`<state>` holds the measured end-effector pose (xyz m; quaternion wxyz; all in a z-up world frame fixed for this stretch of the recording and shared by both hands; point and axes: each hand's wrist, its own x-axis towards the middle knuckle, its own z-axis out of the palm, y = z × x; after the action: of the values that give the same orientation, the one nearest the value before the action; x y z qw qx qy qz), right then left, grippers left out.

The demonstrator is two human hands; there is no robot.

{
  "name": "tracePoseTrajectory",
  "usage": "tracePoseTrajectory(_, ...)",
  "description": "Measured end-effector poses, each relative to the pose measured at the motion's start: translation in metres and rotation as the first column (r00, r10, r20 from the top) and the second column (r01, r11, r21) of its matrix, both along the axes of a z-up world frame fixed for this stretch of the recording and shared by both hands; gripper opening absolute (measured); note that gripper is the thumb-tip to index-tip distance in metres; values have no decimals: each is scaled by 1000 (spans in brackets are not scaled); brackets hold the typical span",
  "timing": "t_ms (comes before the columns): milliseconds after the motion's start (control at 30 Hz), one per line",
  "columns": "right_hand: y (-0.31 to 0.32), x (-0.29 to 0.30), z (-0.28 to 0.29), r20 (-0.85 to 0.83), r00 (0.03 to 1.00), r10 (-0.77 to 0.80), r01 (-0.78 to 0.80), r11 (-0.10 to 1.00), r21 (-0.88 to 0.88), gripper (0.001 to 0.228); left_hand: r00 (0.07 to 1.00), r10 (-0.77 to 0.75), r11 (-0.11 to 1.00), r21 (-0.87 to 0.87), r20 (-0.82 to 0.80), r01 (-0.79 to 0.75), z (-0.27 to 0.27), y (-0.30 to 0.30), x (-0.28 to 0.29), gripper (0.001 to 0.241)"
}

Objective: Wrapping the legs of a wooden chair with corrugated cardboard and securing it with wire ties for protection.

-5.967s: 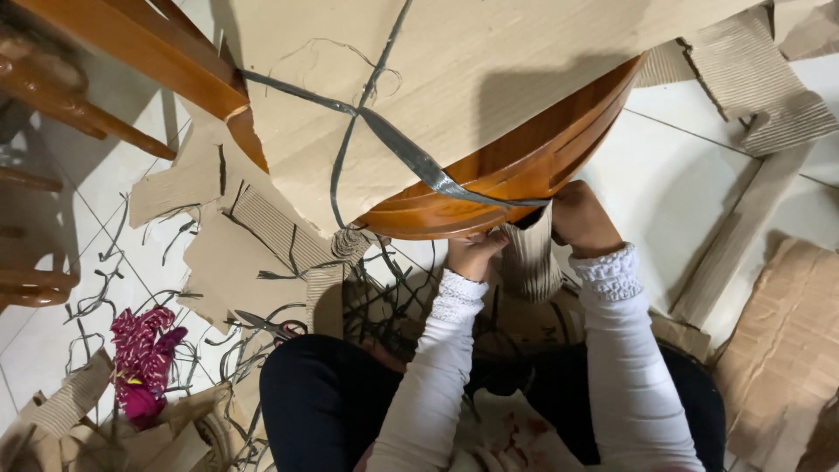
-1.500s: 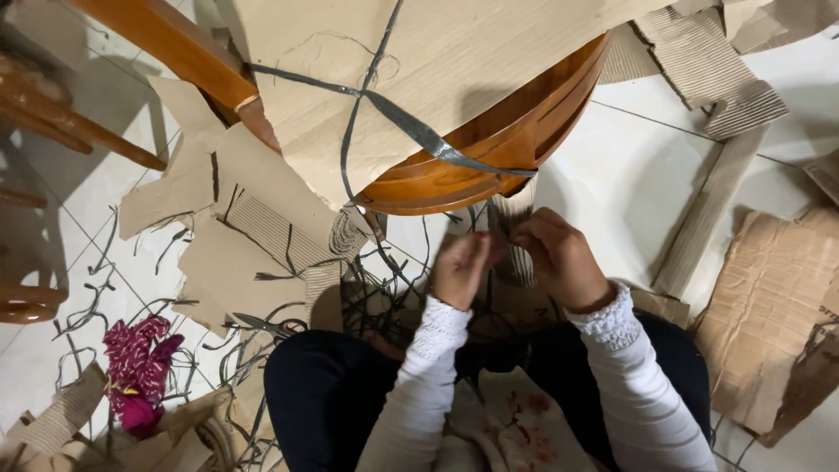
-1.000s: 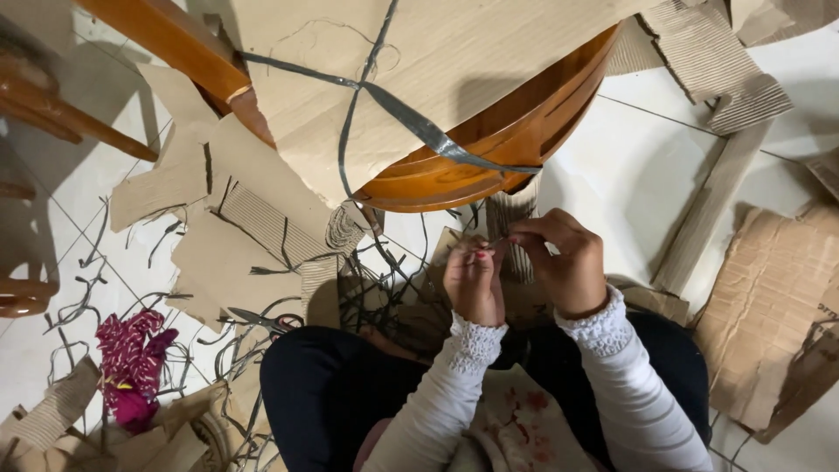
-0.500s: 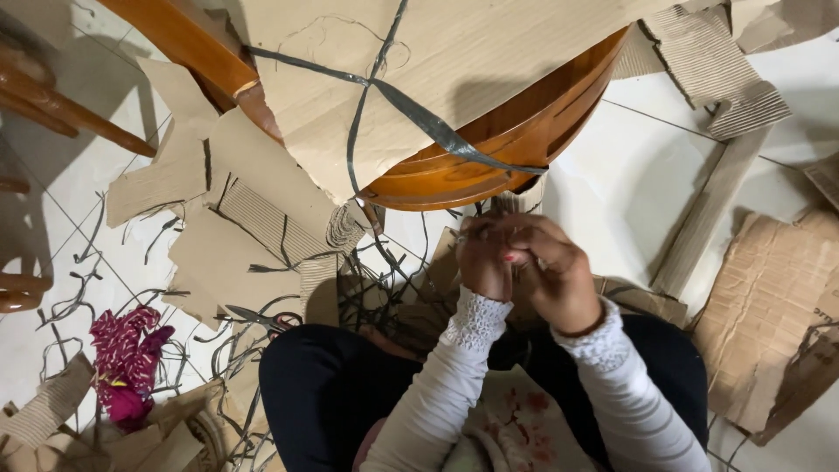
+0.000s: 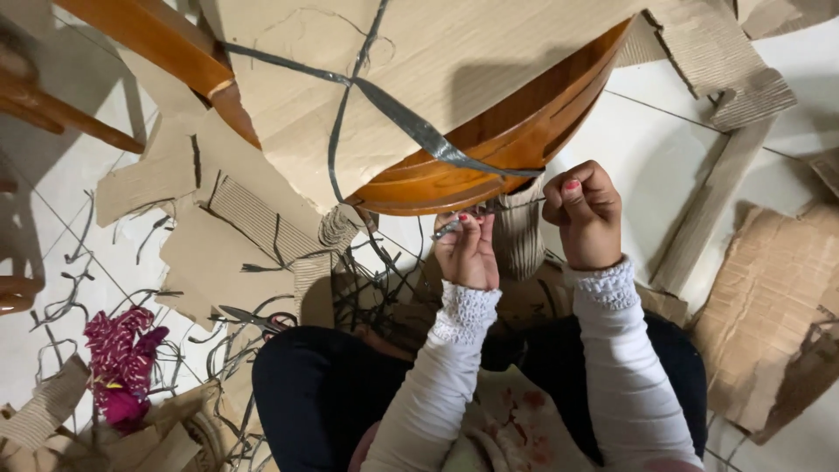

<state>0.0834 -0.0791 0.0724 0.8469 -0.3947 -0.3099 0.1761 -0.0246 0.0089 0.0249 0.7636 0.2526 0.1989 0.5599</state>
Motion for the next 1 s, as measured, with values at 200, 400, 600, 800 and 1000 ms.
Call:
tracePoseTrajectory(200, 7, 1, -8, -204, 976, 76, -74, 997, 17, 19, 992, -52, 994, -99, -119, 40, 12, -7, -8, 17)
tracePoseTrajectory(400, 2, -1, -12, -259, 962, 84, -87, 996, 3, 17, 965, -8, 995, -93, -262, -17, 18, -35, 4, 31)
tracePoseTrajectory(600, -10, -5, -4, -104, 994, 40, -39, 999, 9, 19, 968, 181, 913, 396, -172, -100, 19, -32, 7, 13)
tracePoseTrajectory(800, -44, -19, 44, 425, 905, -32, 114, 979, -168, 8, 709, 572, 530, 846, -412, 64, 46, -4, -10, 14)
tracePoseTrajectory(1000, -28, -47, 77, 595, 794, -123, 239, 964, -119, 6, 754, 611, 267, 959, -241, 91, 65, 4, -14, 17)
